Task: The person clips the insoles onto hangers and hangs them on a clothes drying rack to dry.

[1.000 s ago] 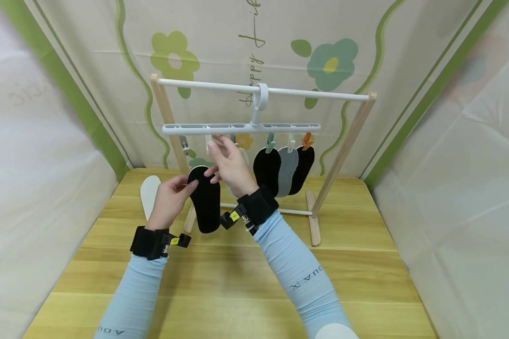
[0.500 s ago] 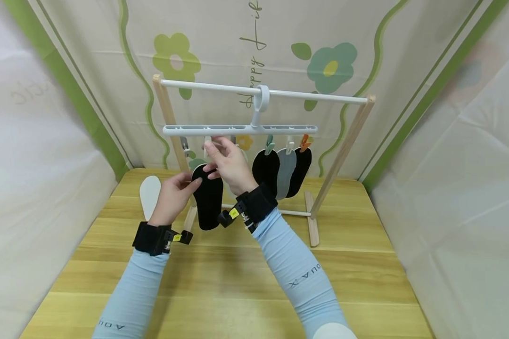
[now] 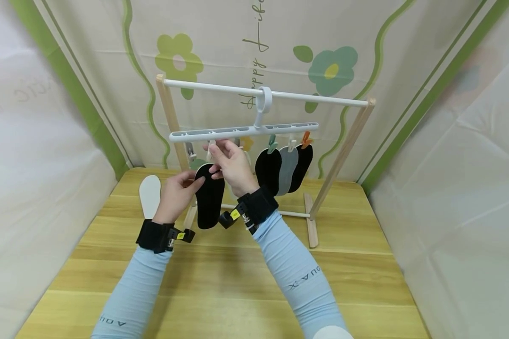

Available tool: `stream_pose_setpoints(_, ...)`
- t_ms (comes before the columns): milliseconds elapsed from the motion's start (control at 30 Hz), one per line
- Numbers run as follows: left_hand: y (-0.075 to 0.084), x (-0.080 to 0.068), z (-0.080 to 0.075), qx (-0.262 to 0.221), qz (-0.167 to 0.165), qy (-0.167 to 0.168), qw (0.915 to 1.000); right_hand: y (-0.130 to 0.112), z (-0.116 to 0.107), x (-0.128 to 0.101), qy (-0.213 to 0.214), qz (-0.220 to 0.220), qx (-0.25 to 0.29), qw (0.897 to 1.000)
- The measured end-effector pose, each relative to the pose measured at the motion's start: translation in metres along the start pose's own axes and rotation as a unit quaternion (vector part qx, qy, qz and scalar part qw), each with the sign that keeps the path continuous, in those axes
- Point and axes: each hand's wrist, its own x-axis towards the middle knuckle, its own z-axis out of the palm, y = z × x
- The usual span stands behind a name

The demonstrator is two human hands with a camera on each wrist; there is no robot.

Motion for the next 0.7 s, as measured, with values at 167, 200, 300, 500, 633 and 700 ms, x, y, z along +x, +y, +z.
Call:
stream_pose_setpoints(167,0.001,0.000,0.005,-0.010,0.005,0.005,0.9999,0.003,0.000,-0.001,0.031,-0.009,-0.007,0.999)
stream_pose_setpoints(200,0.001,0.000,0.006,-0.014,0.008,0.006,0.9999,0.004,0.000,-0.001,0.037,-0.011,-0.010,0.999)
stream_pose_setpoints(300,0.000,0.000,0.008,-0.020,0.019,0.009,0.9996,0.007,0.000,-0.001,0.051,-0.018,-0.018,0.998)
stream_pose_setpoints(500,-0.006,0.000,0.014,-0.034,0.016,0.009,0.9993,0.011,-0.001,0.001,0.071,-0.018,-0.027,0.997)
stream_pose_setpoints(633,-0.010,-0.001,0.018,-0.039,0.003,0.008,0.9992,0.013,-0.002,0.002,0.081,-0.016,-0.030,0.996)
stream_pose_setpoints(700,-0.011,-0.001,0.020,-0.036,0.007,0.010,0.9993,0.014,-0.003,0.002,0.084,-0.017,-0.031,0.996)
